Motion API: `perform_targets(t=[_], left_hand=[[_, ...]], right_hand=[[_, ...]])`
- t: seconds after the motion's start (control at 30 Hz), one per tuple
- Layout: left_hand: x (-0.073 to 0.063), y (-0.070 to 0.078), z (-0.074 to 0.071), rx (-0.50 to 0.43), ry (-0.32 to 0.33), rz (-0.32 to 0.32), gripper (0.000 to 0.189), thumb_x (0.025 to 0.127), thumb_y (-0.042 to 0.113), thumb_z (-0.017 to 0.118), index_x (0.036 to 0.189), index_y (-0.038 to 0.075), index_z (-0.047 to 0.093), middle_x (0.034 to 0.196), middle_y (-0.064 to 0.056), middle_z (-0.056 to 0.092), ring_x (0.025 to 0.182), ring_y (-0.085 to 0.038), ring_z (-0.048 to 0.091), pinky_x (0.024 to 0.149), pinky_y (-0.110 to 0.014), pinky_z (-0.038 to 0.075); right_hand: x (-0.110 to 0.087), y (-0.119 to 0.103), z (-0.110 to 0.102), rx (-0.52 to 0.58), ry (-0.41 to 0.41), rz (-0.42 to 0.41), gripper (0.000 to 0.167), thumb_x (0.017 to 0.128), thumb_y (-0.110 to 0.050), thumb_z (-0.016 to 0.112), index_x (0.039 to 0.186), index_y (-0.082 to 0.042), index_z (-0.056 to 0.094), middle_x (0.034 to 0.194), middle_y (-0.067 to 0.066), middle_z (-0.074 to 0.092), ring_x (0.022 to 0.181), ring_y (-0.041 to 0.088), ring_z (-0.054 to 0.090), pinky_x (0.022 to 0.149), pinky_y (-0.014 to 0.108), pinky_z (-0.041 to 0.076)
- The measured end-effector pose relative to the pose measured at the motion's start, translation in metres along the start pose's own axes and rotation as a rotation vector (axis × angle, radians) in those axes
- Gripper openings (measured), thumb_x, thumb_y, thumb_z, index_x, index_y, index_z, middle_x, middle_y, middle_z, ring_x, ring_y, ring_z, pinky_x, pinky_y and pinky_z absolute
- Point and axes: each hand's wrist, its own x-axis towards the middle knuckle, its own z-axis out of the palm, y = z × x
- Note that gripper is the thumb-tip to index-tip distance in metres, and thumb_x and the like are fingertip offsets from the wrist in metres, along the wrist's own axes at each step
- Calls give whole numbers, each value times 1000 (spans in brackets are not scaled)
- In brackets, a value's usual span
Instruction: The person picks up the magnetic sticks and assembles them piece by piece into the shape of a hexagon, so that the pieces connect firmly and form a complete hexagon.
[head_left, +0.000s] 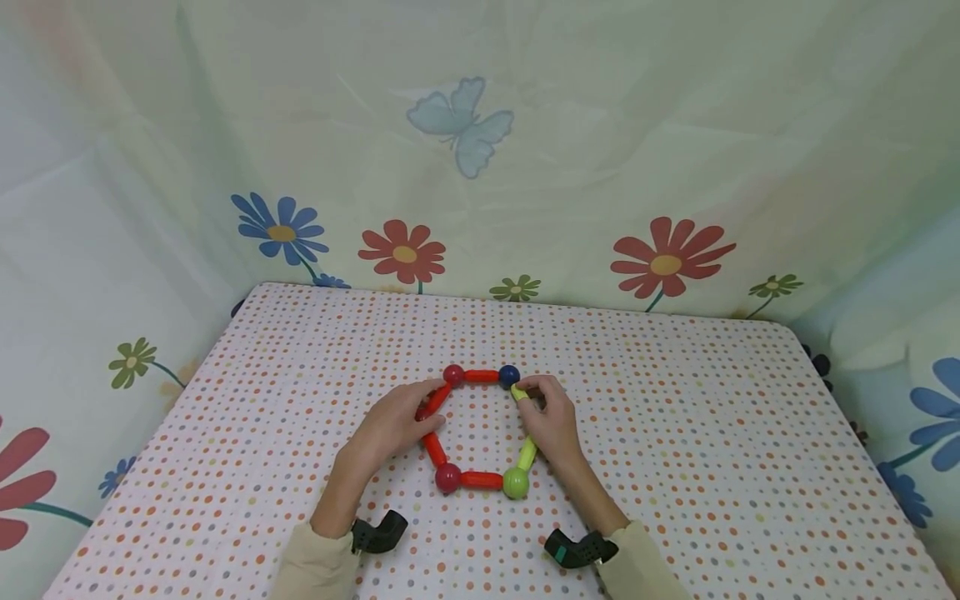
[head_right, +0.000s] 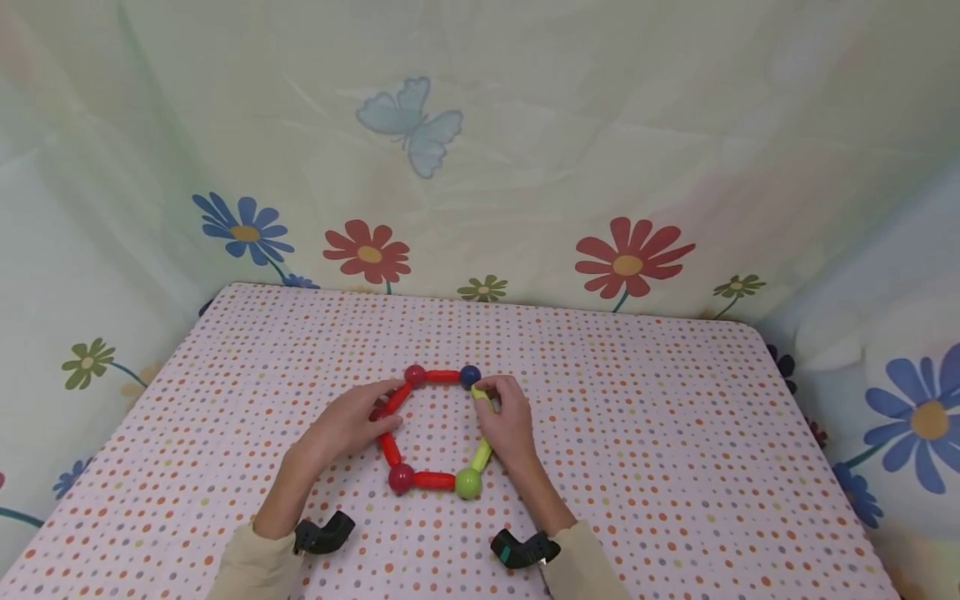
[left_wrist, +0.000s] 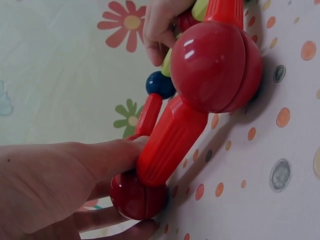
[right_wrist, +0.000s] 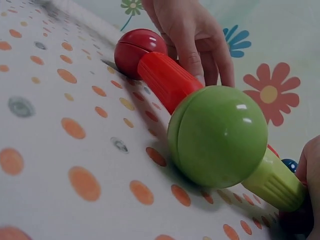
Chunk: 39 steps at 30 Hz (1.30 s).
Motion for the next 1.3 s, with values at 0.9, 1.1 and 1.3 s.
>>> perform_targets(t=[0.9, 1.1, 1.3], left_hand=[[-3, -8, -6, -83, -25, 28, 49, 92, 18, 67, 139, 12, 53, 139, -7, 56, 124, -23, 54, 106, -44, 45], [-3, -8, -6, -84, -26, 22, 45, 92, 18, 66, 135, 11, 56, 135, -7, 59, 117, -21, 56, 103, -43, 47], [-1, -7, -6, -80, -35, 5, 39, 92, 18, 66, 130, 13, 58, 126, -6, 62, 101, -18, 55, 94, -39, 50]], right_hand=[[1, 3, -3, -29, -137, -98, 39, 78, 1, 61, 116, -10, 63, 129, 8, 58, 118, 25, 55, 101, 44, 45], [0, 2, -3, -8, -139, -77, 40, 78, 2, 61, 116, -9, 63, 130, 9, 57, 119, 25, 55, 101, 45, 45], [1, 2, -4, -30, -145, -74, 41, 78, 1, 62, 118, -9, 63, 131, 10, 56, 122, 27, 54, 103, 46, 44]])
